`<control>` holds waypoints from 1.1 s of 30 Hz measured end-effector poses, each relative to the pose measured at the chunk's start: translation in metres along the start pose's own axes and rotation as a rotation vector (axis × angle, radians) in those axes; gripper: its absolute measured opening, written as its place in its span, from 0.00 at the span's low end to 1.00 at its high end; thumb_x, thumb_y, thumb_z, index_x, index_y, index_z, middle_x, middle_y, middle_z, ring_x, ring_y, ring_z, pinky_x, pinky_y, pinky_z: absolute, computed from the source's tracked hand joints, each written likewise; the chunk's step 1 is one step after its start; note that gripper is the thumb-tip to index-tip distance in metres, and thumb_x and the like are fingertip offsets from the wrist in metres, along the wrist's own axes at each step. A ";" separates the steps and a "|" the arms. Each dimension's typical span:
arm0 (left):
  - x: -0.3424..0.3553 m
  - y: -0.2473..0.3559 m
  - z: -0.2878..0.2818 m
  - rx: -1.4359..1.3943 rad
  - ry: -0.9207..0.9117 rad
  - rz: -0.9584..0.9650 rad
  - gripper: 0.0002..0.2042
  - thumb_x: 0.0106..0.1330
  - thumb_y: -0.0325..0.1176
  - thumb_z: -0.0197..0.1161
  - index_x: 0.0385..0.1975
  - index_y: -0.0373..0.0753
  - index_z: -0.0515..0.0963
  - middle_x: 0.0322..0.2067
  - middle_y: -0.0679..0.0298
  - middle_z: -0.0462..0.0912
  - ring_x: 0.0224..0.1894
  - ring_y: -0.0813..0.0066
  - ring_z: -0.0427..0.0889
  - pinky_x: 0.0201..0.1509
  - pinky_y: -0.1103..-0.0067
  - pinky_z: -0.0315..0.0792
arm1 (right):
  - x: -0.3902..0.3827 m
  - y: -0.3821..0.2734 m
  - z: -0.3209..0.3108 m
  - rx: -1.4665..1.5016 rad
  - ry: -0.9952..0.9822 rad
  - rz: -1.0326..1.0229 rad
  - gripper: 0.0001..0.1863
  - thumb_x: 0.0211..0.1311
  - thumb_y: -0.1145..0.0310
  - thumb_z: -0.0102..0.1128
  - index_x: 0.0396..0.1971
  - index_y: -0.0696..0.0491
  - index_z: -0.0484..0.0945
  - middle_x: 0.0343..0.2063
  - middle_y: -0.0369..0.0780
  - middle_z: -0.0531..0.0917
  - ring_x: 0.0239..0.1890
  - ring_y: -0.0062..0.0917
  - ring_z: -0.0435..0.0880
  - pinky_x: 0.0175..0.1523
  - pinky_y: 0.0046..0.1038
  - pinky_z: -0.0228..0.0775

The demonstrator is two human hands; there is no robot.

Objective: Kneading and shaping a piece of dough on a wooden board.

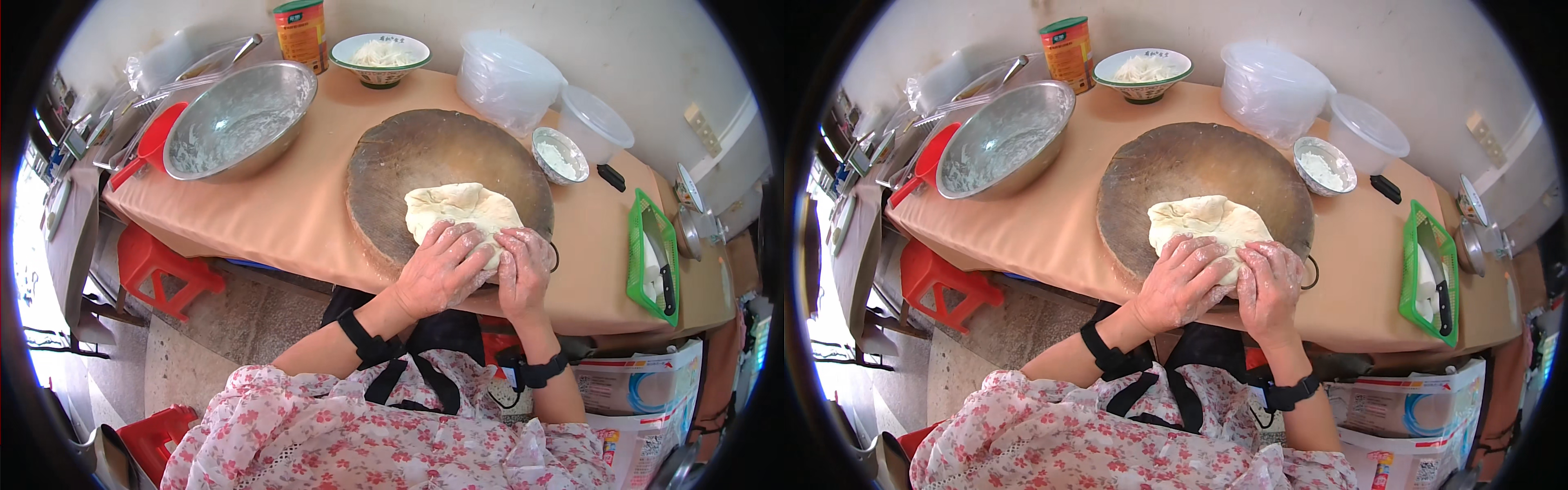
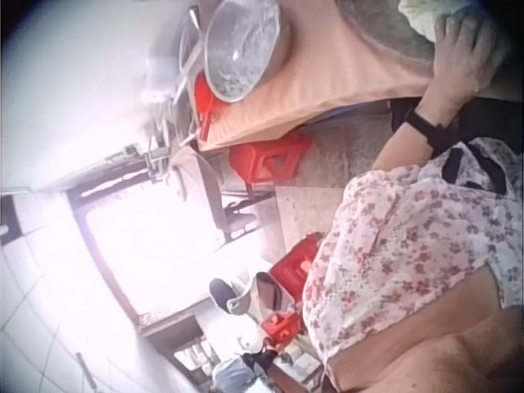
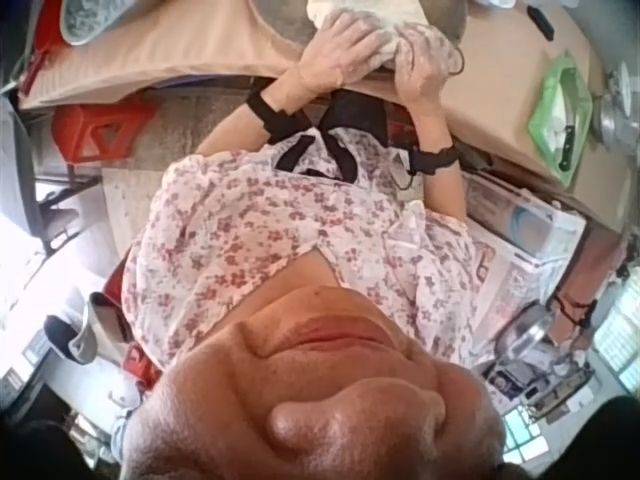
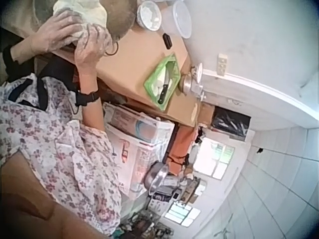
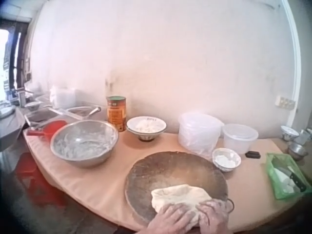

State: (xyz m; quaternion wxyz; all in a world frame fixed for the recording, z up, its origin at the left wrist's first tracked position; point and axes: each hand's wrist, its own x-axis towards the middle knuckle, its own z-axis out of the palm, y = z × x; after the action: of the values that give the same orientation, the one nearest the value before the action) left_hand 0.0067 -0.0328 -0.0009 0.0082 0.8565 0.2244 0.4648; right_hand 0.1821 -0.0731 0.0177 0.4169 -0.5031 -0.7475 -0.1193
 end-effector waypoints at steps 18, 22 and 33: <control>0.010 0.002 0.001 -0.028 0.004 0.031 0.18 0.54 0.33 0.67 0.44 0.37 0.75 0.43 0.56 0.75 0.50 0.57 0.75 0.54 0.63 0.67 | 0.077 -0.135 -0.114 0.122 -0.137 -0.250 0.13 0.54 0.74 0.56 0.40 0.51 0.68 0.35 0.42 0.79 0.37 0.38 0.79 0.50 0.43 0.68; 0.007 -0.001 0.001 -0.015 0.005 0.008 0.19 0.52 0.33 0.69 0.44 0.38 0.75 0.45 0.56 0.76 0.50 0.56 0.75 0.55 0.62 0.67 | 0.093 -0.160 -0.166 -0.055 -0.626 0.029 0.15 0.56 0.67 0.57 0.44 0.48 0.69 0.40 0.44 0.79 0.37 0.36 0.74 0.47 0.39 0.68; -0.001 -0.002 -0.001 0.042 -0.004 -0.024 0.21 0.48 0.31 0.71 0.45 0.38 0.77 0.47 0.57 0.78 0.51 0.55 0.76 0.56 0.60 0.67 | 0.084 -0.146 -0.160 0.018 -0.630 -0.024 0.13 0.57 0.61 0.59 0.40 0.49 0.72 0.42 0.44 0.79 0.37 0.36 0.74 0.47 0.39 0.69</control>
State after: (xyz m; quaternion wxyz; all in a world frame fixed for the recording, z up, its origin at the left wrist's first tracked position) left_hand 0.0046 -0.0320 -0.0013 -0.0039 0.8545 0.2445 0.4583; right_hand 0.1263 -0.1819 0.2150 0.1677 -0.5030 -0.8467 0.0440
